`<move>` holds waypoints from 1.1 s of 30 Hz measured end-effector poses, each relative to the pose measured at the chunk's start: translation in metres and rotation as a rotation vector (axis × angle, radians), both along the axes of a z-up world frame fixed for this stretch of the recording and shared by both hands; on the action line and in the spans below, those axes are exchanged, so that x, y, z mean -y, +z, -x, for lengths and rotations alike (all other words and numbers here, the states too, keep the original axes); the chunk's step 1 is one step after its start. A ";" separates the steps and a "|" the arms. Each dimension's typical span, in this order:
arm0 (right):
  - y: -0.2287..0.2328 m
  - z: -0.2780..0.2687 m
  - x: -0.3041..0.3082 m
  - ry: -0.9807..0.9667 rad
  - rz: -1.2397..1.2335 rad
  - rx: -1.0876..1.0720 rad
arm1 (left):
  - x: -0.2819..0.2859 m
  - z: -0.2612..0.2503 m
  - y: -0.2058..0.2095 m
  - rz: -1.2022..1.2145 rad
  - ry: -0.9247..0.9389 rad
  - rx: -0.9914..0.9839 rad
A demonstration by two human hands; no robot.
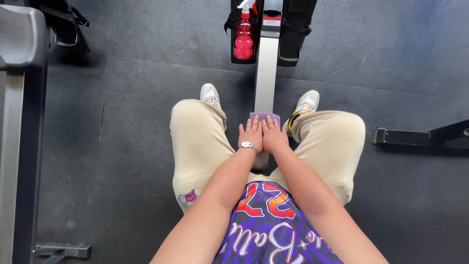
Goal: The person cleans a rowing machine rail with a cloth.
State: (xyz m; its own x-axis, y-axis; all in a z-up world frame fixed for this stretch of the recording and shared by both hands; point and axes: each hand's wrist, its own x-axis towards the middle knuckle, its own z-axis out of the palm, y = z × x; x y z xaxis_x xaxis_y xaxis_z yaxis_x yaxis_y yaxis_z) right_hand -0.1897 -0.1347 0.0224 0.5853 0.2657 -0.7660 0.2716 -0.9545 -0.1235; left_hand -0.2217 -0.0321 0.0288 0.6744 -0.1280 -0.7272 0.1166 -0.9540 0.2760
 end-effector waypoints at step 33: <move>-0.007 -0.190 -0.011 0.115 0.004 -0.158 | -0.008 -0.193 -0.020 -0.117 -0.166 -0.149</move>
